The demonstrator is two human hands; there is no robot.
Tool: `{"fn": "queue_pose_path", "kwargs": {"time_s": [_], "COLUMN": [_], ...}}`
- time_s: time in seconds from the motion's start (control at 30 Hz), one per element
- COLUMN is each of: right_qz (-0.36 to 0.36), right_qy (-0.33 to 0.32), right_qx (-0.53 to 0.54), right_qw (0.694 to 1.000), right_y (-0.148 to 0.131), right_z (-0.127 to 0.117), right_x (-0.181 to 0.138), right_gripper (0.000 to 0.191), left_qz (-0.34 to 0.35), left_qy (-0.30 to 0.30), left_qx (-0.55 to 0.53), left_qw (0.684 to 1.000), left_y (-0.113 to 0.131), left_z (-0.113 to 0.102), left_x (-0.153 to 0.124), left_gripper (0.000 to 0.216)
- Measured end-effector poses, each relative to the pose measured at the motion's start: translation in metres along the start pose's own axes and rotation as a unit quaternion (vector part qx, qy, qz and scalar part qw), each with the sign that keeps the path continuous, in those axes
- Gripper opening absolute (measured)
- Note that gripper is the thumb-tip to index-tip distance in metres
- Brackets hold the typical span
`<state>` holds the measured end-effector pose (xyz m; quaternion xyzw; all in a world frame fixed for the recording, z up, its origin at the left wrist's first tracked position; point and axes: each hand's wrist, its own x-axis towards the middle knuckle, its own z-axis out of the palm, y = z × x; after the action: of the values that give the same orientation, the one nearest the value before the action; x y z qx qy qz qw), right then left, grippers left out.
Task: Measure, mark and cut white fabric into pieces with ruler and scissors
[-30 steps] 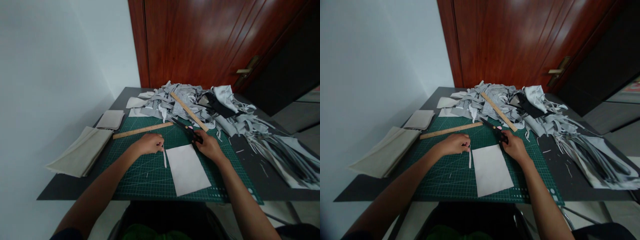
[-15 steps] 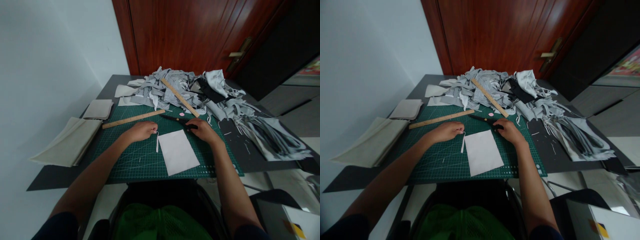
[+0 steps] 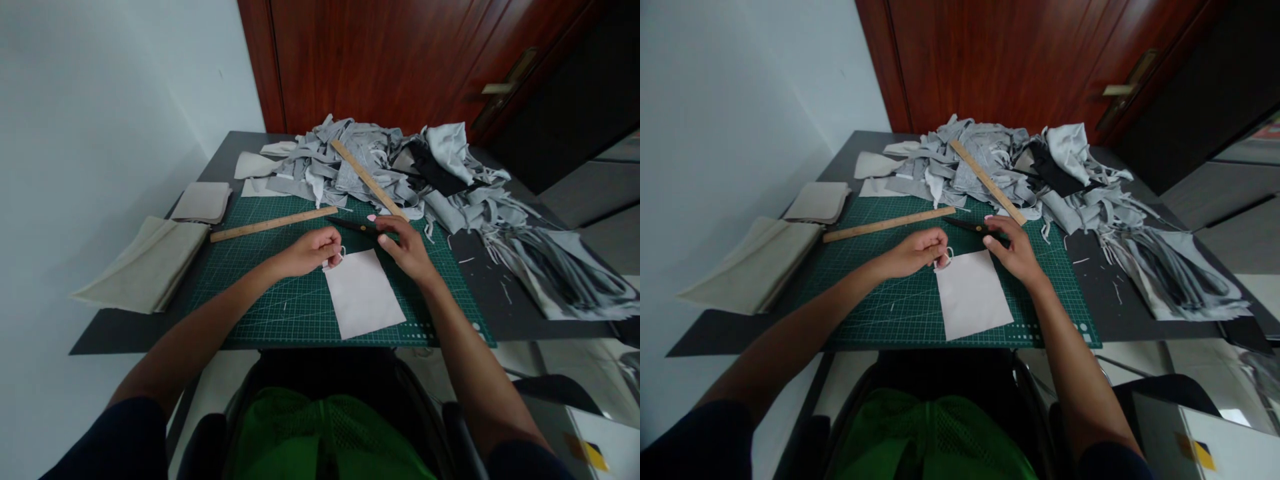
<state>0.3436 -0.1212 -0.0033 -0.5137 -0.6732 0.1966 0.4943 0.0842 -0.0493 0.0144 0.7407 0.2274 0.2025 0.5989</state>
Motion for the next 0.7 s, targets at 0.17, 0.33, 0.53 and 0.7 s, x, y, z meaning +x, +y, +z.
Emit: {"fn": "queue_pose_path", "kwargs": {"time_s": [0.17,0.33,0.53,0.7], "right_qz": [0.102,0.112,0.095,0.133], "right_qy": [-0.147,-0.116,0.123,0.509], "right_qx": [0.244,0.223,0.236,0.136], "right_qw": [0.953,0.961,0.959,0.84], "right_y": [-0.022,-0.018,-0.002,0.052], "right_z": [0.038,0.051,0.013,-0.057], "right_x": [-0.006,-0.005,0.011,0.007], "right_gripper": [0.069,0.039,0.031,0.035], "left_qz": [0.009,0.04,0.148,0.178], "left_qy": [0.026,0.052,-0.031,-0.151], "left_qx": [-0.033,-0.016,0.226,0.414], "left_qw": [0.999,0.998,0.962,0.88], "left_y": [-0.005,-0.018,-0.015,-0.008], "left_z": [0.014,0.025,0.025,0.018], "left_x": [0.001,0.002,-0.011,-0.018], "left_gripper": [0.013,0.012,0.053,0.057]}}
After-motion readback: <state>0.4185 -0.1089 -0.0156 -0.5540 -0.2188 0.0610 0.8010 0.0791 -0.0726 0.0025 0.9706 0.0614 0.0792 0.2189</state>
